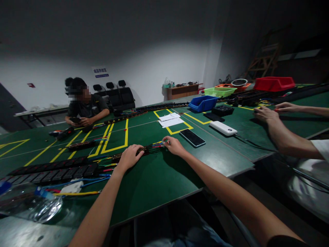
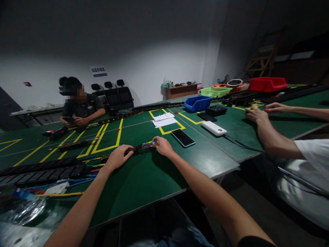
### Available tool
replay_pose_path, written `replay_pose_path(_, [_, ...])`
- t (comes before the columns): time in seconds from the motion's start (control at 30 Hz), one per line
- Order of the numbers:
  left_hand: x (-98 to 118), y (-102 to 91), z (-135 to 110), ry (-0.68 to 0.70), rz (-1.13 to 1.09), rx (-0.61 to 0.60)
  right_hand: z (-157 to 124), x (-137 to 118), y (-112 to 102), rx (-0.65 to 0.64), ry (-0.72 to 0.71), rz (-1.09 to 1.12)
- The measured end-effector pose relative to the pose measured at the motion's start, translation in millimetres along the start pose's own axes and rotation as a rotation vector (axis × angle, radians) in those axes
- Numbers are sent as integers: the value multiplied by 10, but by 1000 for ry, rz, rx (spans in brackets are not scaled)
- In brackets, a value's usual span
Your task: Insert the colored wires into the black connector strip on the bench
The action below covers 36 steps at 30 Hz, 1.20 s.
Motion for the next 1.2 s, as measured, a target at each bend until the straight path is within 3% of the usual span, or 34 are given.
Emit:
replay_pose_path(0.47, [9,-14,-4,-10,-13,-4,-21,-30,-88,29,1,-54])
replay_pose_path(0.77, [-8,1,4,15,18,-1,-7,-13,-37,37,13,-38])
replay_pose_path(1.2, [-21,3,-1,2,-5,-3,27,9,8,-27,85,275])
Point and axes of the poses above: each hand's wrist, its own z-axis towards the middle knuckle, its own y-axis out of the palm, x = y × z, the point moved 4 cm from there along z, towards the middle knuckle, and after that the axes turned 13 degrees about -z, right-handed, at the moved point
